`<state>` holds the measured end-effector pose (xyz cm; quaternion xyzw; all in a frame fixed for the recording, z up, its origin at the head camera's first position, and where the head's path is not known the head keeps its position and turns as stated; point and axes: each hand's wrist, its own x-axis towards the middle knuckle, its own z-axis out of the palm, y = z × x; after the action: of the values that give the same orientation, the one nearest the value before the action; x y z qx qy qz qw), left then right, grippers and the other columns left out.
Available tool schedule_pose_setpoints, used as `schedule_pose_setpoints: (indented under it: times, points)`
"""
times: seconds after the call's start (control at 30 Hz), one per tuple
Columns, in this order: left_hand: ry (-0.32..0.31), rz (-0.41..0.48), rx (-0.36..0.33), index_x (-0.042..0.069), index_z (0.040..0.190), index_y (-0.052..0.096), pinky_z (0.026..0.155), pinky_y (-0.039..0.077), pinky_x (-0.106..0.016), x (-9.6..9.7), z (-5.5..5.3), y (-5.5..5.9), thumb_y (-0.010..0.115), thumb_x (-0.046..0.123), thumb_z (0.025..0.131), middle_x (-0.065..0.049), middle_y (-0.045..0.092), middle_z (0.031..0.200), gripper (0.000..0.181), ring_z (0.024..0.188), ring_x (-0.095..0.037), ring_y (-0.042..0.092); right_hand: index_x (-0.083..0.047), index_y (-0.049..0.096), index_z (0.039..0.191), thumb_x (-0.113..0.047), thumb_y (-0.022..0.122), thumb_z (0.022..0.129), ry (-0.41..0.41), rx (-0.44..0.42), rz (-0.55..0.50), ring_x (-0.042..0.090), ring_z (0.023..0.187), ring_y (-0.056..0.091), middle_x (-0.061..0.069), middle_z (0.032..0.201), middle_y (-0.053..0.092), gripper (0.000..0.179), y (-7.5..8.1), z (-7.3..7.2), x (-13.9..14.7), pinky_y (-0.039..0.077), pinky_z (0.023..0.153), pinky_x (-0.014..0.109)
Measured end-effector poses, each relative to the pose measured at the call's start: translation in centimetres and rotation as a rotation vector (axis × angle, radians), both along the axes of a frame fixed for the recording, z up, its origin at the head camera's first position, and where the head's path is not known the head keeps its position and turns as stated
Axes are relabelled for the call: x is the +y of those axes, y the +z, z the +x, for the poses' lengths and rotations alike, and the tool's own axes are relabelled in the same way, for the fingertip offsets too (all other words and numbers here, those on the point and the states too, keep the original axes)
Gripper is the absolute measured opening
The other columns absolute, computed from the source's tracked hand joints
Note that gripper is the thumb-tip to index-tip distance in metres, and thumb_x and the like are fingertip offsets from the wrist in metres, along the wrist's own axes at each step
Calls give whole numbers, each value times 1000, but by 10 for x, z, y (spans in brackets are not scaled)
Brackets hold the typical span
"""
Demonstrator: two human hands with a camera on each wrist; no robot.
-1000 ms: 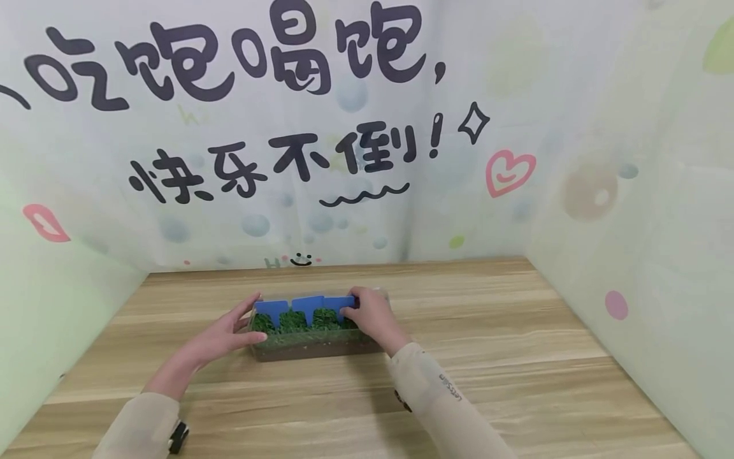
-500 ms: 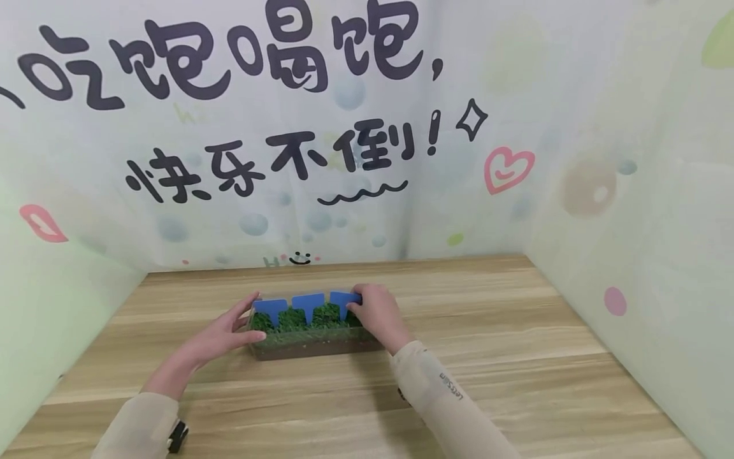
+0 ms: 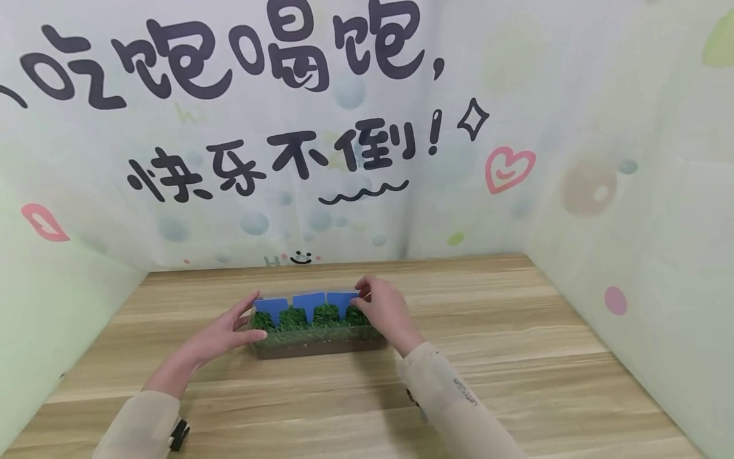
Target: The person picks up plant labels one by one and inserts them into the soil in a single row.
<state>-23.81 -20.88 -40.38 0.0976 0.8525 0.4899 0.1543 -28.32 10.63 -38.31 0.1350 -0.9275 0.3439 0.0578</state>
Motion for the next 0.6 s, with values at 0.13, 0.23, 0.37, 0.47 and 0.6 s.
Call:
schedule_pose_setpoints:
  times: [0.13, 0.23, 0.37, 0.47, 0.6]
  points:
    - [2, -8, 7, 14, 162, -4, 114, 27, -69, 0, 0, 0, 67, 30, 96, -23, 0, 167, 98, 149, -55, 10, -7, 68, 114, -18, 74, 90, -13, -2, -6, 21, 92, 71, 6, 104, 72, 26, 5, 4, 10, 58, 83, 40]
    - [4, -12, 8, 14, 162, -3, 114, 29, -68, 1, 0, 1, 67, 30, 96, -23, 0, 167, 98, 149, -55, 10, -7, 67, 115, -17, 74, 91, -18, 8, 7, 22, 93, 71, 8, 106, 72, 27, 8, 9, 17, 58, 83, 41]
    - [4, -12, 5, 14, 162, -4, 114, 29, -68, 1, 0, 2, 67, 31, 96, -23, 0, 167, 98, 149, -54, 10, -7, 66, 115, -15, 74, 90, -15, 20, 18, 25, 93, 71, 11, 108, 71, 27, 14, 19, 27, 58, 82, 41]
    - [3, -8, 2, 14, 162, -4, 114, 28, -68, 1, 0, 1, 67, 30, 96, -23, 0, 167, 98, 149, -54, 9, -5, 66, 114, -14, 73, 91, -11, 6, 28, 24, 91, 70, 12, 106, 71, 26, 18, 26, 34, 59, 79, 39]
    - [0, -4, 0, 14, 162, -4, 114, 27, -68, 1, 0, 1, 67, 30, 96, -23, -1, 167, 98, 149, -54, 9, -4, 69, 101, -14, 73, 91, -7, -36, 96, 18, 81, 66, 7, 92, 70, 15, 20, 34, 46, 56, 70, 33]
